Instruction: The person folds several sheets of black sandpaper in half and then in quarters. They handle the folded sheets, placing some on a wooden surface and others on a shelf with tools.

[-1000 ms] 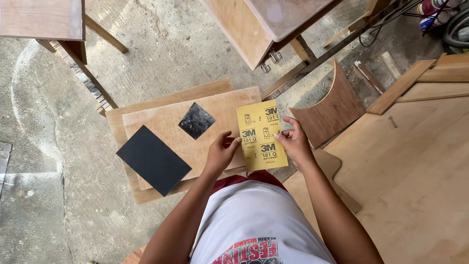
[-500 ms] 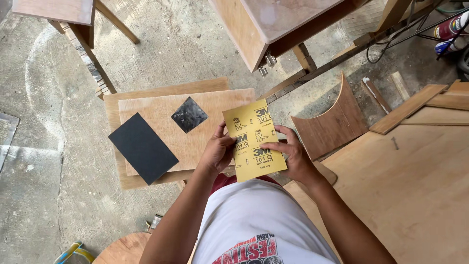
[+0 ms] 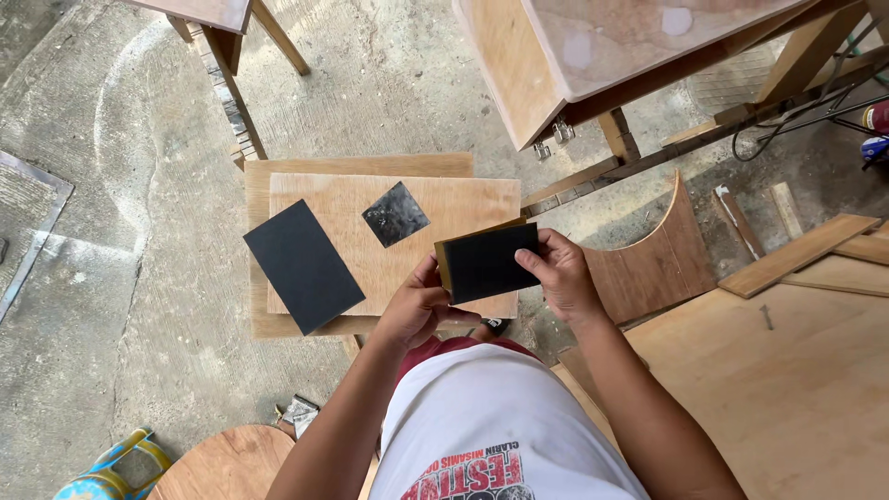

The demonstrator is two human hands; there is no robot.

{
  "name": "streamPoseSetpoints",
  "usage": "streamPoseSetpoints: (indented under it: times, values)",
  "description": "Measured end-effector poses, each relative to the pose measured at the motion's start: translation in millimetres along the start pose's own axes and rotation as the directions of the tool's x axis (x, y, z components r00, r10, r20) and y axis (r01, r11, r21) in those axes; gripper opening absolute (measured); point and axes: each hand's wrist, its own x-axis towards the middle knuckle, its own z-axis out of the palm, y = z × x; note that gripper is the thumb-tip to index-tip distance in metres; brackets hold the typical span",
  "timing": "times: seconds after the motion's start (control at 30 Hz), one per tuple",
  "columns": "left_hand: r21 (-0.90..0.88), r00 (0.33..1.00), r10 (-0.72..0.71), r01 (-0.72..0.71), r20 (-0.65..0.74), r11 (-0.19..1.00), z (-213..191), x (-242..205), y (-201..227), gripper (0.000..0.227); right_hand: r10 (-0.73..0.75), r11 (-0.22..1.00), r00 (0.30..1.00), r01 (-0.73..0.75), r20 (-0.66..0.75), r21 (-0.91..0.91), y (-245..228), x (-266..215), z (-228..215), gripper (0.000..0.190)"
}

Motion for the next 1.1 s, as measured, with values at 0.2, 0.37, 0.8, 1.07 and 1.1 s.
streamPoseSetpoints:
  times: [0.2, 0.37, 0.8, 1.07, 1.1]
  values:
    - [0.249, 0.991, 0.131, -0.129, 0.010, 0.960, -9, 4, 37, 0.057, -0.020, 0.987, 0.997, 0.008, -0.078, -0.160, -69, -17, 48, 0.032]
    - [0.922, 0.943, 0.282, -0.259, 0.177, 0.287, 42, -3, 72, 0.048, -0.116, 0.968, 0.993, 0.108, -0.026, -0.225, -83, -22, 62, 0.073]
    - [0.864, 0.882, 0.392, -0.395, 0.261, 0.311, 62, 5, 56, 0.022, -0.285, 0.925, 0.943, 0.223, -0.172, -0.308, -122, -36, 70, 0.034]
    - [0.859, 0.866, 0.403, -0.425, 0.296, 0.284, 75, 0, 55, 0.022, -0.269, 0.938, 0.940, 0.207, -0.208, -0.276, -129, -36, 66, 0.023]
    - [0.860, 0.866, 0.404, -0.426, 0.296, 0.283, 75, 0, 55, 0.022, -0.269, 0.938, 0.940, 0.208, -0.207, -0.276, -128, -36, 65, 0.023]
